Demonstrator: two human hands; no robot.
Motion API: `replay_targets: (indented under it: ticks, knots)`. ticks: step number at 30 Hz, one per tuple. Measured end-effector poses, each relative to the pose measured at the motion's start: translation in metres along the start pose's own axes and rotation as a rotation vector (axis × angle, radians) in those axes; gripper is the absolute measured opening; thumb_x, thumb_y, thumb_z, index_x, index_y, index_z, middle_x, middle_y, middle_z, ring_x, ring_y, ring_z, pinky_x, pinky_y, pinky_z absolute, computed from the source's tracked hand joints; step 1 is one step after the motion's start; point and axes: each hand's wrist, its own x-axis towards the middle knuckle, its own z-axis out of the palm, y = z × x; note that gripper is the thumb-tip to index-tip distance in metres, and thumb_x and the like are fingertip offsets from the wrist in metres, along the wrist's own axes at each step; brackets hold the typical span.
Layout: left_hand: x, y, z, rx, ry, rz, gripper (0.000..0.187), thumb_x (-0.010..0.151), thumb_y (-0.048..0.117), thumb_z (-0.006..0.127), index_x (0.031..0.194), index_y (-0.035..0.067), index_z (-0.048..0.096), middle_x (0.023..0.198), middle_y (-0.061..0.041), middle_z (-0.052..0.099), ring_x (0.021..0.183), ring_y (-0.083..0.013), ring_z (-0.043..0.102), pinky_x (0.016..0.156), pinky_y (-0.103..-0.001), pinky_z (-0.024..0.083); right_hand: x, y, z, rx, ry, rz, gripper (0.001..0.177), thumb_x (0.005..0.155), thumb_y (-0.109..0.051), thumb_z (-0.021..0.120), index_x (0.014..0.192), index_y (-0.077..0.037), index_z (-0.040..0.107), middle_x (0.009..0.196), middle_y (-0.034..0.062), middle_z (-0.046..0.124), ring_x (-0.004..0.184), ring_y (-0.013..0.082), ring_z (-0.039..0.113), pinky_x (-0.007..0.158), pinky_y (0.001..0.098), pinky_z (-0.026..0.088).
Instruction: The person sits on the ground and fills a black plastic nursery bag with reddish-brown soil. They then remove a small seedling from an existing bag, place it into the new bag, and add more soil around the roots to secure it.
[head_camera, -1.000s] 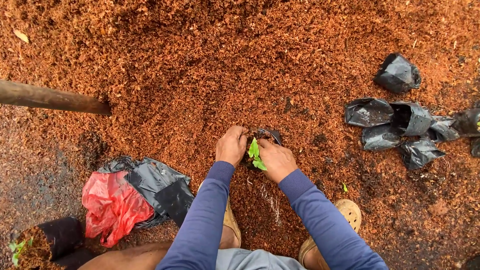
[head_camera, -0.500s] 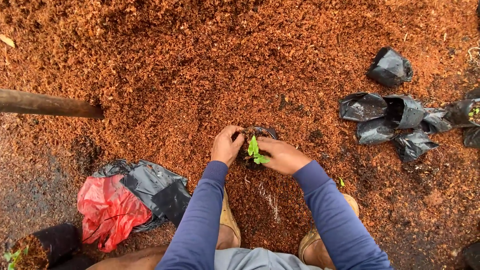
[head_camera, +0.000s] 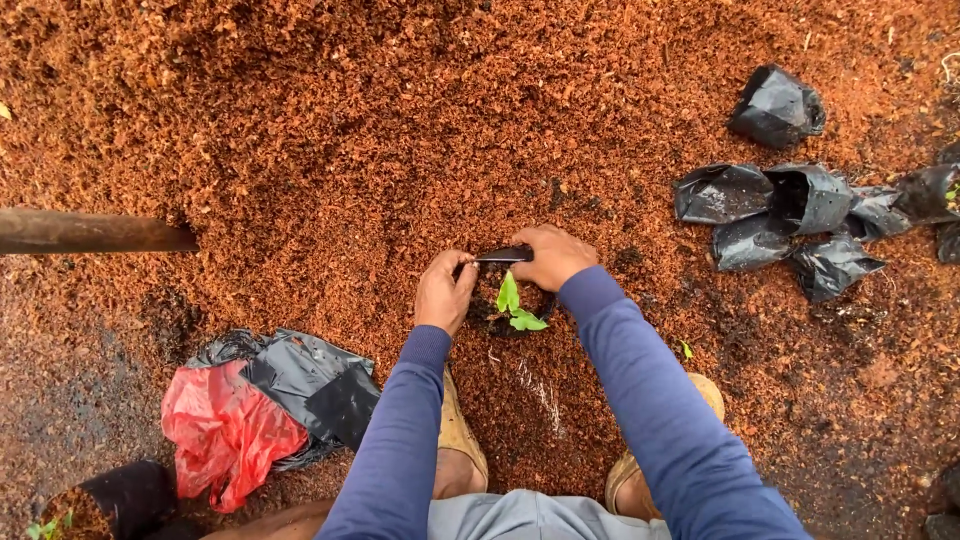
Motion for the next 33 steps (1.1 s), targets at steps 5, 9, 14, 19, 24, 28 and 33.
replay_targets:
  ticks: [5,9,14,19,24,28,33]
  knots:
    - [-0.02,0.009,-0.014,-0.013,-0.117,-0.06,0.036,0.097,0.029,0.063,0.127,0.01,0.063,0.128,-0.021,0.063,0.13,-0.0398,0.055,0.111,-0.057,0.043,-0.019,0.019,0.011,-0.003,-0.041,0.101,0.053,0.099,-0.034,0.06,0.149,-0.021,0.052,0.145,0.018,0.056,0.131,0.0402,0.056,0.104,0.0617,0.047]
    - [-0.018,-0.005,-0.024,0.103,-0.24,-0.167,0.061,0.087,0.047,0.066,0.136,0.012,0.063,0.134,-0.023,0.064,0.128,-0.0416,0.059,0.108,-0.053,0.046,-0.05,0.007,0.002,0.104,0.022,0.142,0.054,0.101,-0.032,0.058,0.151,-0.016,0.048,0.143,0.0214,0.059,0.134,0.0429,0.053,0.11,0.0656,0.04]
    - [-0.018,-0.016,-0.017,0.241,-0.321,-0.272,0.066,0.093,0.057,0.054,0.136,0.008,0.063,0.146,-0.021,0.056,0.135,-0.0413,0.053,0.113,-0.054,0.042,-0.035,0.041,0.04,0.109,0.141,0.11,0.048,0.101,-0.032,0.058,0.148,-0.02,0.052,0.137,0.0153,0.064,0.134,0.0404,0.054,0.114,0.0619,0.037]
    - [-0.013,-0.029,-0.004,0.205,-0.315,-0.243,0.057,0.105,0.044,0.043,0.14,0.003,0.059,0.144,-0.024,0.057,0.135,-0.0402,0.053,0.112,-0.055,0.042,-0.084,0.009,0.021,0.083,0.119,-0.046,0.036,0.099,-0.031,0.06,0.133,-0.02,0.064,0.131,0.0172,0.066,0.116,0.036,0.066,0.101,0.0551,0.051]
    - [-0.001,-0.055,0.014,0.078,-0.222,-0.153,0.04,0.104,0.035,0.043,0.068,0.02,0.05,0.057,0.002,0.047,0.059,-0.0185,0.055,0.077,-0.039,0.053,-0.105,-0.02,0.032,0.036,0.131,-0.063,0.093,0.086,-0.068,0.063,0.152,-0.006,0.042,0.147,0.0268,0.048,0.11,0.0372,0.067,0.09,0.05,0.056]
    - [-0.019,-0.019,0.009,0.034,-0.18,-0.178,0.04,0.102,0.034,0.043,0.062,0.026,0.041,0.052,0.006,0.041,0.05,-0.0142,0.048,0.063,-0.035,0.051,-0.089,-0.022,0.053,0.115,0.231,0.035,0.096,0.082,-0.068,0.068,0.15,-0.005,0.041,0.144,0.0228,0.048,0.104,0.0378,0.069,0.084,0.0498,0.058]
    - [0.006,-0.073,0.022,-0.031,-0.159,-0.219,0.037,0.101,0.034,0.049,0.074,0.014,0.063,0.069,-0.013,0.064,0.06,-0.02,0.064,0.054,-0.033,0.055,-0.024,0.02,0.091,0.251,0.308,0.249,0.075,0.09,-0.058,0.063,0.144,-0.009,0.047,0.119,0.0162,0.068,0.104,0.0357,0.072,0.088,0.0529,0.059]
